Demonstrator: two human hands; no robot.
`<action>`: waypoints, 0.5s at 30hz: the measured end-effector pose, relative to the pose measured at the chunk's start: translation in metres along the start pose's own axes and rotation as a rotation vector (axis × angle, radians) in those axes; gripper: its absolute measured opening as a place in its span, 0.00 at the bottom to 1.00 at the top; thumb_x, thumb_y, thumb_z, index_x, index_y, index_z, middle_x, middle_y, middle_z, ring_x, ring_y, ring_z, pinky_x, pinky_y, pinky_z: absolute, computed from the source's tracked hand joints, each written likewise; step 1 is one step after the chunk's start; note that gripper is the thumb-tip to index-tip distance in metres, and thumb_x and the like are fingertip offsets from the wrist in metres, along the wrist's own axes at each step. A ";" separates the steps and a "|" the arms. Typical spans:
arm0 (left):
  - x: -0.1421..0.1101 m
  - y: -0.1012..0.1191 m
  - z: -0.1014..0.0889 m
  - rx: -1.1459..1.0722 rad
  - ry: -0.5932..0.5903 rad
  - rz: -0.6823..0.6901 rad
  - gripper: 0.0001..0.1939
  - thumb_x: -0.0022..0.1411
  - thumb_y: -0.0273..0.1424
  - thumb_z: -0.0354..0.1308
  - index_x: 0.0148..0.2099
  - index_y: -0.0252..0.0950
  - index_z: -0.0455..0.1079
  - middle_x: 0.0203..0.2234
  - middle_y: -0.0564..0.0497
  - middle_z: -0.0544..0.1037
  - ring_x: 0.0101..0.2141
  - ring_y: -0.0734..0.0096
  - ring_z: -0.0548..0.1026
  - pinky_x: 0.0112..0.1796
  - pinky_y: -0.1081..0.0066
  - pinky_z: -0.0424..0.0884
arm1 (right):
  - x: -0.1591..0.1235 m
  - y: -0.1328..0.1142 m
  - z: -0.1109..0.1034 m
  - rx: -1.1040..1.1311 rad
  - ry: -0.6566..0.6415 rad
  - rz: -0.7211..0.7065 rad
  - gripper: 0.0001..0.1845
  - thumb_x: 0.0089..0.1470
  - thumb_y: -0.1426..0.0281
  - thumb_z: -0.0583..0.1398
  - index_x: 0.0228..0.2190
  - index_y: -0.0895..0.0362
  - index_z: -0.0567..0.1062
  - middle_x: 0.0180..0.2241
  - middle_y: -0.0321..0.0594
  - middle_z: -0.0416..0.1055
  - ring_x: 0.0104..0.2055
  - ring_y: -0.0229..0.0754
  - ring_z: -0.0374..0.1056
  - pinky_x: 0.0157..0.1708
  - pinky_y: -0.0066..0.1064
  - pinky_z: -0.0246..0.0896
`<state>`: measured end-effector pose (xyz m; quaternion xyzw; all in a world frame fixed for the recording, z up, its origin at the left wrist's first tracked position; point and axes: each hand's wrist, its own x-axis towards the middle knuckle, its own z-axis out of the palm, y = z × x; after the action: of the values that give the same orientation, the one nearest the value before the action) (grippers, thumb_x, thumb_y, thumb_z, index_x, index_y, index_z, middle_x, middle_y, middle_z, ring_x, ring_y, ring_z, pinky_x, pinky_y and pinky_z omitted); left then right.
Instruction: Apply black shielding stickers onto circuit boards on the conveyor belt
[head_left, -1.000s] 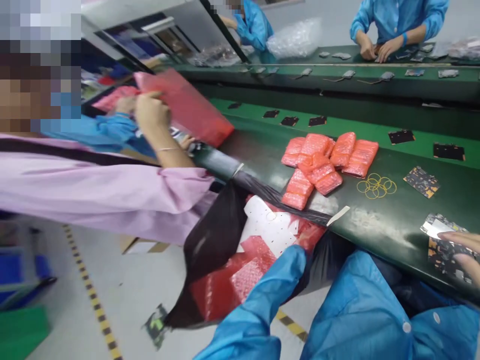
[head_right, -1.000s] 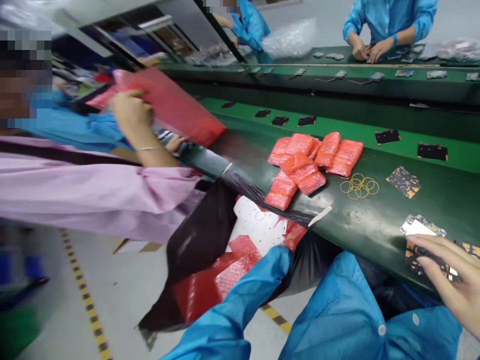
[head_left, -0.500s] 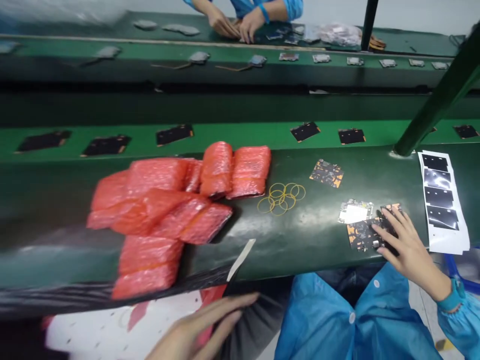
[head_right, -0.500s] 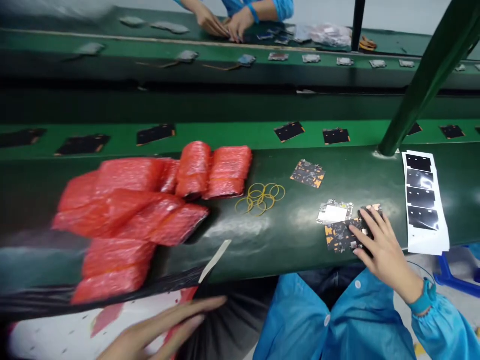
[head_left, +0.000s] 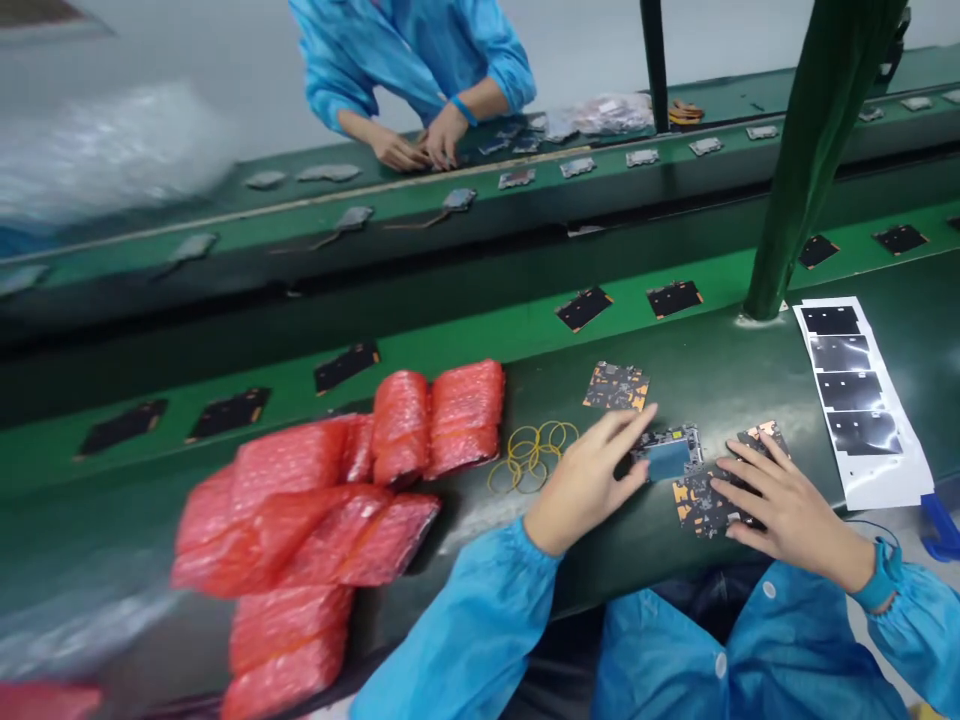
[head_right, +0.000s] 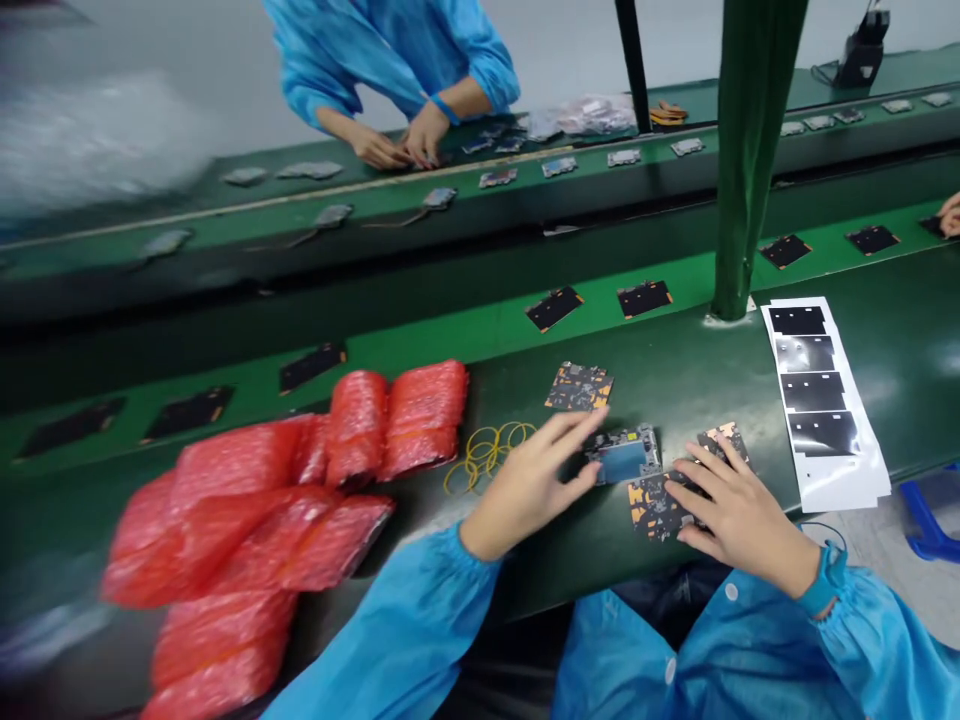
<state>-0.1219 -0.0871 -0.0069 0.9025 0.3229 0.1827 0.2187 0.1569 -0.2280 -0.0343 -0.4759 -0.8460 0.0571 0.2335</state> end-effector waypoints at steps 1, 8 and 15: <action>0.005 0.002 -0.006 -0.012 0.016 -0.047 0.35 0.71 0.27 0.55 0.76 0.48 0.55 0.59 0.45 0.72 0.49 0.64 0.80 0.49 0.64 0.81 | 0.002 -0.002 0.001 -0.007 0.009 -0.007 0.21 0.63 0.69 0.65 0.56 0.60 0.78 0.59 0.53 0.77 0.68 0.62 0.66 0.70 0.69 0.53; 0.042 0.023 0.007 0.146 -0.257 -0.138 0.26 0.63 0.28 0.67 0.63 0.39 0.73 0.51 0.44 0.77 0.52 0.55 0.77 0.56 0.56 0.76 | 0.007 -0.012 0.003 -0.002 -0.009 0.041 0.19 0.64 0.70 0.63 0.55 0.59 0.78 0.60 0.53 0.75 0.68 0.61 0.66 0.69 0.69 0.56; 0.063 0.040 -0.007 0.116 -0.379 -0.134 0.14 0.63 0.24 0.65 0.50 0.41 0.78 0.41 0.50 0.77 0.43 0.59 0.79 0.47 0.62 0.77 | -0.001 -0.013 0.004 0.045 -0.031 0.027 0.19 0.65 0.67 0.64 0.55 0.56 0.79 0.61 0.49 0.75 0.69 0.59 0.65 0.71 0.66 0.54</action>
<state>-0.0592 -0.0709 0.0320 0.9083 0.3454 -0.0243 0.2349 0.1458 -0.2354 -0.0339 -0.4809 -0.8416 0.0866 0.2302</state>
